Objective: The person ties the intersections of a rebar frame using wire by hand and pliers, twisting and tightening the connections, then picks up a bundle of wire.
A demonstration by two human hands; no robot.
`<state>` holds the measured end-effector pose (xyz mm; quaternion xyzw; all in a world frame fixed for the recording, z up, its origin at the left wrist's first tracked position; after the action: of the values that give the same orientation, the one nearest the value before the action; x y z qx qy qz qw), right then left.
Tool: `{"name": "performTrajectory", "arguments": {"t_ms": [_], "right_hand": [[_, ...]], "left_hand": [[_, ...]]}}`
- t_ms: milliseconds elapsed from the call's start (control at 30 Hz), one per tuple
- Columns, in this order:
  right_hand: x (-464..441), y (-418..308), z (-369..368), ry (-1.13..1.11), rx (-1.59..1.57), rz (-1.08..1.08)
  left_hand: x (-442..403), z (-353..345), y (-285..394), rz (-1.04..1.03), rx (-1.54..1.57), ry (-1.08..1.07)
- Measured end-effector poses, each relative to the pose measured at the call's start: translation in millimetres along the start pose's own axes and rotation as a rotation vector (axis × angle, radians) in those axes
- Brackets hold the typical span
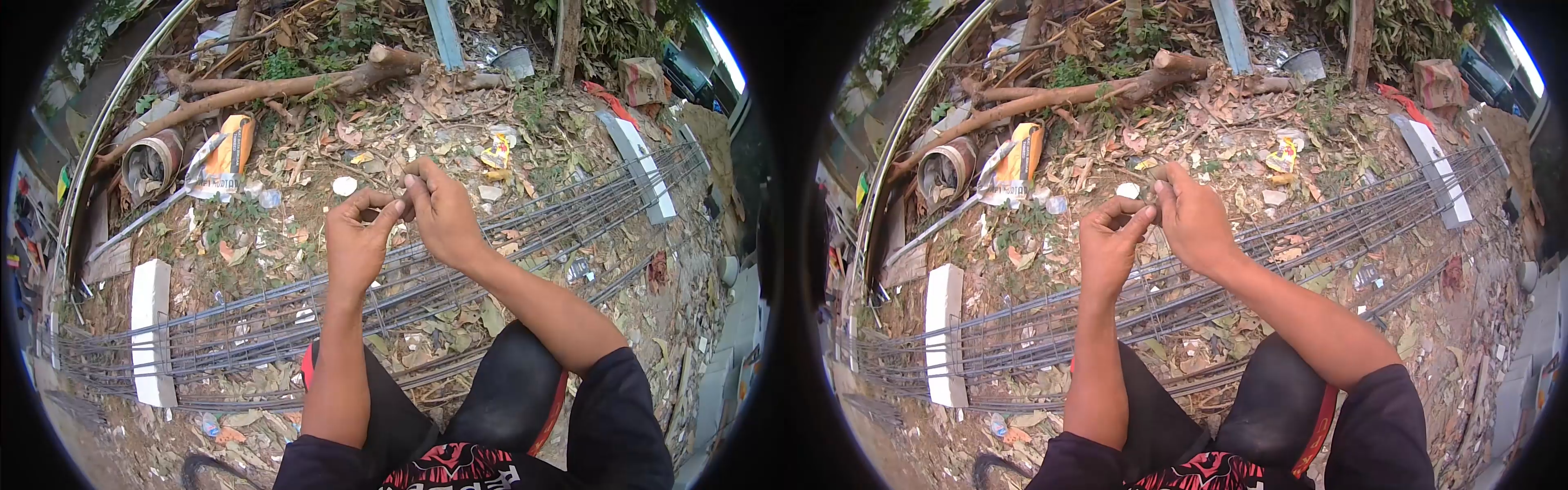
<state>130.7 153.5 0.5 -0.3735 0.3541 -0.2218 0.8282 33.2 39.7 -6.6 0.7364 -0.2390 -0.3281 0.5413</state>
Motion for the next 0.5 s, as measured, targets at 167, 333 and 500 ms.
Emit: {"name": "performTrajectory", "arguments": {"t_ms": [167,333,500], "right_hand": [[-2.1,2.5,0.4,0.019,0.158,0.135],[-2.6,5.2,3.4,-0.051,0.127,0.155],[-6.8,-6.7,10.5,-0.088,0.189,0.024]], "left_hand": [[-4.4,2.7,-11.8,-0.029,0.056,0.088],[-4.9,1.8,-21.3,0.066,-0.052,0.014],[-6.2,1.2,-4.6,0.003,0.078,0.076]]}}
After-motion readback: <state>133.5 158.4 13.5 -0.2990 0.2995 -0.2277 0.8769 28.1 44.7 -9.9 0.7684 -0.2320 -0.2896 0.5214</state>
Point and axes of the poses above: each hand's wrist, its own x-axis away from the middle knuckle, its own z-axis out of the back of the hand, y = z × x, the point moved 1 cm from there along -x, towards the middle knuckle, and after that the axes turned 15 degrees about x, right-handed, at the moved point
